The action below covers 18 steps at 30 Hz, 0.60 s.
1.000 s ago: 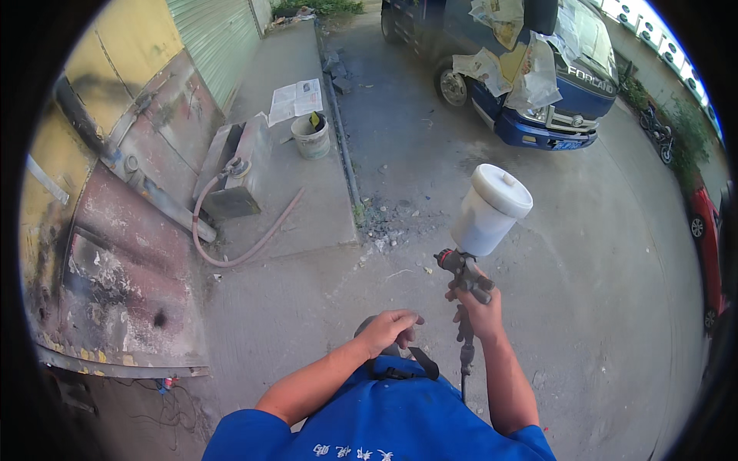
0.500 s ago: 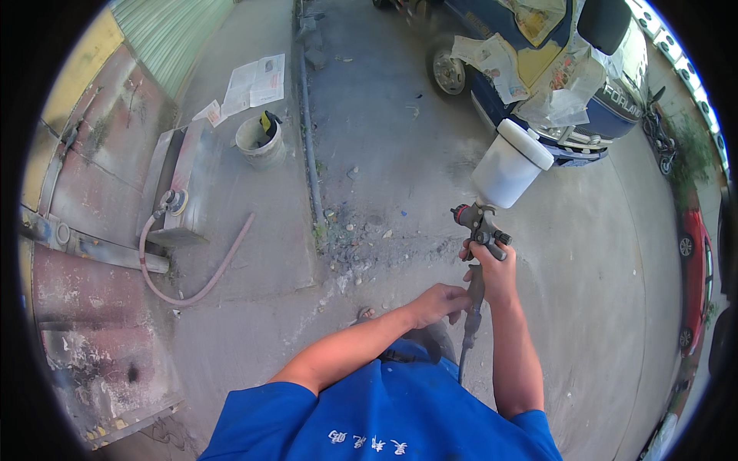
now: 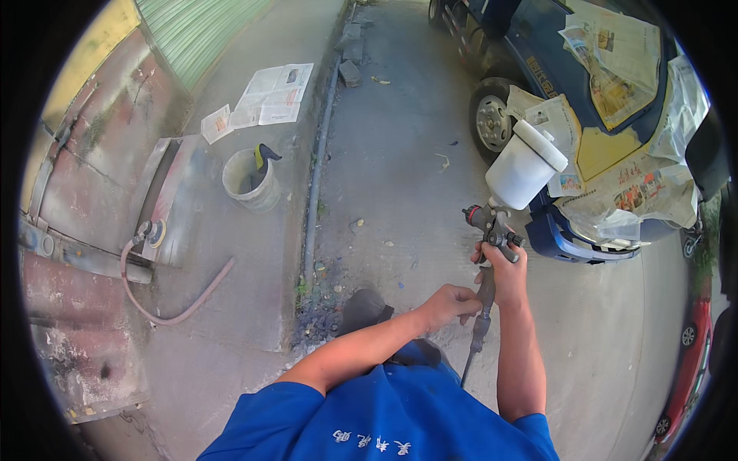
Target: The person retrieves a spray gun and its container, walks to a workbench, and assembles the components. They attach the container to the gun, connect the air hose, and use a screwdriver to tighten a small part on the gun. The person then tests the spray gun by firing it into the air.
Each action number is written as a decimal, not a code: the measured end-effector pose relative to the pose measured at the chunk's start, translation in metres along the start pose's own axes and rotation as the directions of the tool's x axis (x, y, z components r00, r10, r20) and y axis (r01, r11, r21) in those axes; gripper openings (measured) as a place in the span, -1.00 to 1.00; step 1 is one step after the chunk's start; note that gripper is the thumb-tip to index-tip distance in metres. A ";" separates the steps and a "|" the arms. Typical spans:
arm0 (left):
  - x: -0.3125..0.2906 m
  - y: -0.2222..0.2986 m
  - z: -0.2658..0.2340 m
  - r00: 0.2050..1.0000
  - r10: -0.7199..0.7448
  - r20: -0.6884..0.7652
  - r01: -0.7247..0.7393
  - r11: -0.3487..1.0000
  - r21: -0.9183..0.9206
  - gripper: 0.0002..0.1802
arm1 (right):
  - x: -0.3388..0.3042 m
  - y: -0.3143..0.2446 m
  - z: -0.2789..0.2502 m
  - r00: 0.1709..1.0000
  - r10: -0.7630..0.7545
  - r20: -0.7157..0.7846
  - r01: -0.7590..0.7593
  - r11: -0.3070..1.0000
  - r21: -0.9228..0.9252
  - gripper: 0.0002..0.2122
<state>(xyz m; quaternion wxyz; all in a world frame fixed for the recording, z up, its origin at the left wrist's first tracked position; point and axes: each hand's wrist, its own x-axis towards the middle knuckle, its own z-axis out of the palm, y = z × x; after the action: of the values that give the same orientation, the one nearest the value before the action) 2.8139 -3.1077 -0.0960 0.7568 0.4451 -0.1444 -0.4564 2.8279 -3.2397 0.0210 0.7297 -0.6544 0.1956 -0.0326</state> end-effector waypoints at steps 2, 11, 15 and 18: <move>0.047 0.024 -0.031 0.999 -0.011 -0.031 0.013 0.999 0.034 -0.76 | 0.062 -0.002 0.002 0.999 0.005 -0.050 -0.007 1.000 -0.027 -0.51; 0.193 0.075 -0.348 0.993 0.044 -0.109 0.092 0.289 0.953 -0.55 | 0.447 0.009 -0.010 0.995 -0.094 -0.029 0.094 0.995 0.029 -0.78; 0.252 0.174 -0.438 0.933 0.201 -0.298 0.290 0.070 0.954 -0.59 | 0.564 -0.014 -0.008 0.999 -0.040 0.005 0.040 0.998 0.043 -0.74; 0.302 0.244 -0.469 0.927 0.250 -0.280 0.299 -0.041 0.953 -0.56 | 0.641 -0.023 -0.010 0.998 -0.048 0.043 0.045 0.996 0.075 -0.73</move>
<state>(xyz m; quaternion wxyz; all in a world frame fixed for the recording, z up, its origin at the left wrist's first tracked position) 3.4080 -3.0551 -0.2199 0.2018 0.9317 -0.2733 -0.1290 3.4201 -3.4468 -0.1125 0.7567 -0.6318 0.1624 -0.0421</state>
